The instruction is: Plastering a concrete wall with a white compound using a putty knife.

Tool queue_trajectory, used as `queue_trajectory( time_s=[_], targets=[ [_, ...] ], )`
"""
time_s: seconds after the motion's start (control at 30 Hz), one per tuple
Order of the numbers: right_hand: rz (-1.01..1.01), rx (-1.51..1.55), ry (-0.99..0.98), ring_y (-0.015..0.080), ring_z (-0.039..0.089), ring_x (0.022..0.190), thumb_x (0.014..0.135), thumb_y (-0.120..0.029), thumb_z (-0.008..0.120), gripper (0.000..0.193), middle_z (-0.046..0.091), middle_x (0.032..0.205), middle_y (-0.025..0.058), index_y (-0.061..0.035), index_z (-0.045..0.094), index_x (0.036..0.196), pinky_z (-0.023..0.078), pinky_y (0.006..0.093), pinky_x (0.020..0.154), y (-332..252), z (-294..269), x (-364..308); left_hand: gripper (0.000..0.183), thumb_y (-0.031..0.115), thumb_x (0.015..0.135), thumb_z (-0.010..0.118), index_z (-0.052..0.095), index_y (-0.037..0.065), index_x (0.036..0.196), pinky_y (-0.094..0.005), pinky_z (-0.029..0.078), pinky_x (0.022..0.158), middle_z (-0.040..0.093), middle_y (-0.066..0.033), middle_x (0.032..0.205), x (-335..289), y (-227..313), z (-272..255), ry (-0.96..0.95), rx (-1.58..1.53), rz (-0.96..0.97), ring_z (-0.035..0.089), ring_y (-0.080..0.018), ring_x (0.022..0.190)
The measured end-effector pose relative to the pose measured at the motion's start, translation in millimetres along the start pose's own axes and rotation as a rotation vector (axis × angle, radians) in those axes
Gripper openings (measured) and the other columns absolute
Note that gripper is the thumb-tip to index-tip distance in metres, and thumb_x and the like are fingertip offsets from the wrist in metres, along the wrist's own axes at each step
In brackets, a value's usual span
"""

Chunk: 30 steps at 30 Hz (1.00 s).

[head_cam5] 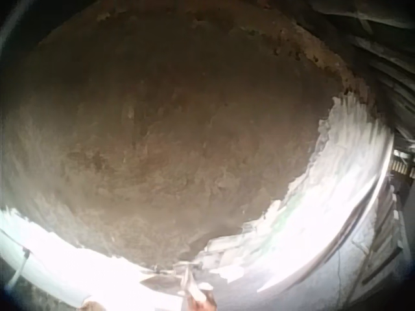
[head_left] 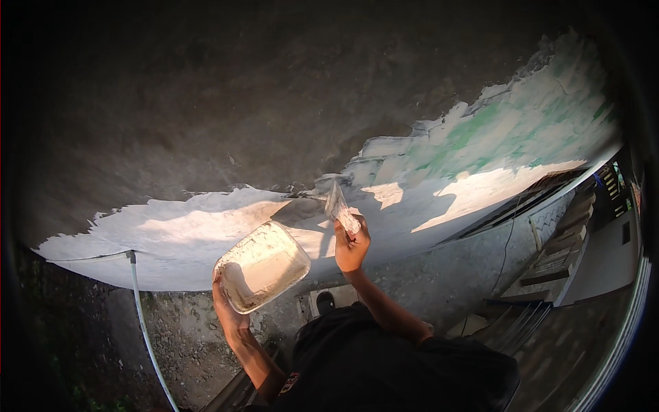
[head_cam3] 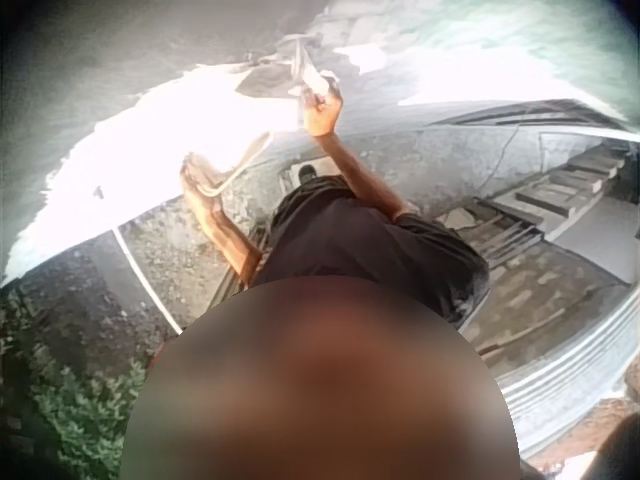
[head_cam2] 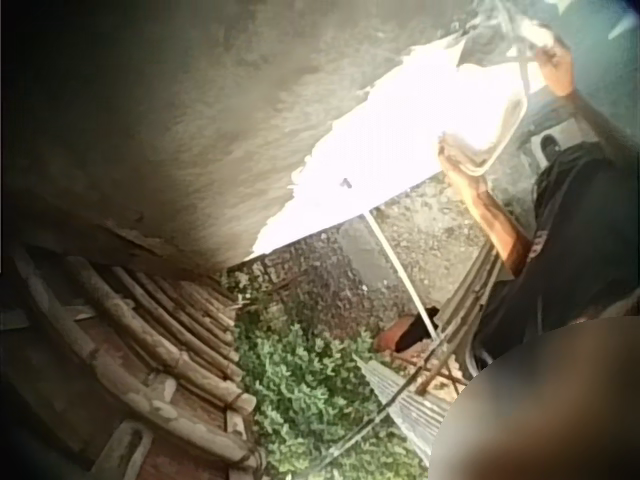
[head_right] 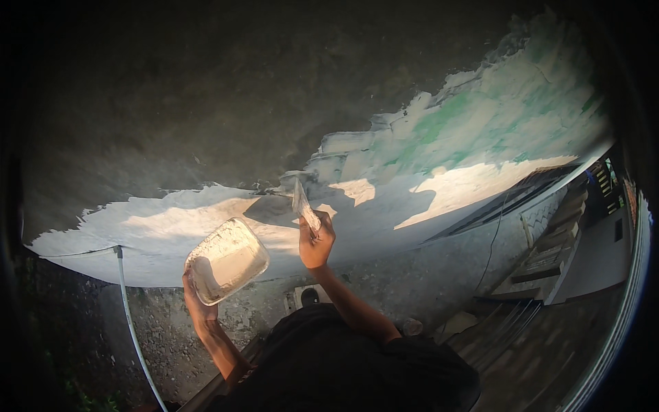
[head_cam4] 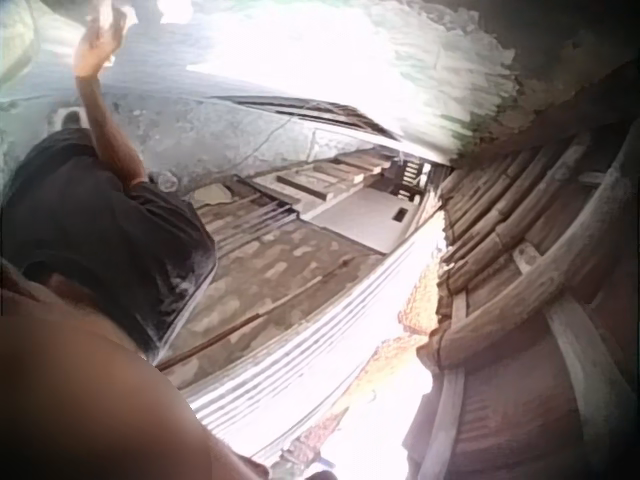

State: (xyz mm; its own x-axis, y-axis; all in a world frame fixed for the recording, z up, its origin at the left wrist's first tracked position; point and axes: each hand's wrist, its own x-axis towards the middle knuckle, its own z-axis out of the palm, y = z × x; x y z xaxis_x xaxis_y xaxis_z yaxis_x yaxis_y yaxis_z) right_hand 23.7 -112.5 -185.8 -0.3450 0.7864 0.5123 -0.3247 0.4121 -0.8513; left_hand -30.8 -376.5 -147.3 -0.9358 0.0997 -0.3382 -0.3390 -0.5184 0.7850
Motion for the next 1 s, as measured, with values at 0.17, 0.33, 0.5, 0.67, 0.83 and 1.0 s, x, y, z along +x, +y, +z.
queue_trajectory(
  time_s=[0.17, 0.33, 0.5, 0.67, 0.83, 1.0],
  targets=[
    [0.048, 0.137, 0.298, 0.0132, 0.058, 0.085, 0.094, -0.007, 0.06, 0.022, 0.063, 0.099, 0.0094, 0.0072, 0.056, 0.111, 0.045, 0.0243, 0.074, -0.9, -53.0, 39.0, 0.058, 0.041, 0.094, 0.05, 0.045, 0.003, 0.138, -0.042, 0.045, 0.099, 0.051, -0.0137, 0.136, 5.2, -7.1, 7.8, -0.049, 0.054, 0.005, 0.051, -0.0291, 0.123],
    [0.035, -0.034, 0.422, 0.0168, 0.059, 0.088, 0.097, -0.01, 0.055, 0.025, 0.063, 0.101, 0.0116, 0.0096, 0.053, 0.113, 0.046, 0.0253, 0.076, 10.6, -87.4, 86.9, 0.059, 0.042, 0.094, 0.051, 0.044, 0.002, 0.138, -0.0439, 0.046, 0.098, 0.051, -0.0147, 0.135, 1.6, -5.4, 13.6, -0.022, 0.05, -0.005, 0.051, -0.0304, 0.123],
    [-0.104, -0.192, 0.43, 0.0267, 0.063, 0.092, 0.093, -0.004, 0.056, 0.023, 0.062, 0.11, 0.0187, 0.0059, 0.063, 0.113, 0.05, 0.0322, 0.077, 21.4, -54.8, 79.5, 0.06, 0.042, 0.094, 0.05, 0.044, 0.002, 0.138, -0.0445, 0.046, 0.097, 0.05, -0.0155, 0.136, -0.3, -5.4, 13.1, -0.032, 0.054, 0.013, 0.052, -0.0308, 0.122],
    [-0.119, -0.285, 0.374, 0.0274, 0.064, 0.093, 0.093, -0.007, 0.057, 0.022, 0.064, 0.108, 0.0169, 0.0054, 0.064, 0.11, 0.05, 0.034, 0.08, -5.5, -11.1, 55.8, 0.061, 0.043, 0.094, 0.05, 0.043, 0.001, 0.138, -0.0449, 0.046, 0.097, 0.05, -0.016, 0.136, 1.3, -5.4, 15.7, -0.009, 0.048, 0.02, 0.052, -0.0314, 0.122],
    [-0.221, -0.328, 0.192, 0.0235, 0.065, 0.086, 0.093, -0.008, 0.061, 0.018, 0.066, 0.1, 0.0129, 0.0042, 0.066, 0.105, 0.05, 0.0314, 0.077, 0.7, 4.9, 32.8, 0.055, 0.043, 0.096, 0.05, 0.047, 0.005, 0.136, -0.0459, 0.045, 0.099, 0.052, -0.0113, 0.135, 4.8, -5.1, 28.4, -0.046, 0.04, -0.046, 0.052, -0.0284, 0.122],
    [0.142, -0.084, 0.209, 0.0206, 0.063, 0.078, 0.094, -0.007, 0.059, 0.019, 0.066, 0.095, 0.015, 0.007, 0.06, 0.106, 0.049, 0.0319, 0.07, -8.1, -37.5, 48.5, 0.055, 0.043, 0.095, 0.052, 0.048, 0.005, 0.135, -0.0454, 0.045, 0.098, 0.052, -0.0109, 0.134, 7.6, -8.2, 17.6, -0.058, 0.028, -0.053, 0.053, -0.0277, 0.121]
  ],
)
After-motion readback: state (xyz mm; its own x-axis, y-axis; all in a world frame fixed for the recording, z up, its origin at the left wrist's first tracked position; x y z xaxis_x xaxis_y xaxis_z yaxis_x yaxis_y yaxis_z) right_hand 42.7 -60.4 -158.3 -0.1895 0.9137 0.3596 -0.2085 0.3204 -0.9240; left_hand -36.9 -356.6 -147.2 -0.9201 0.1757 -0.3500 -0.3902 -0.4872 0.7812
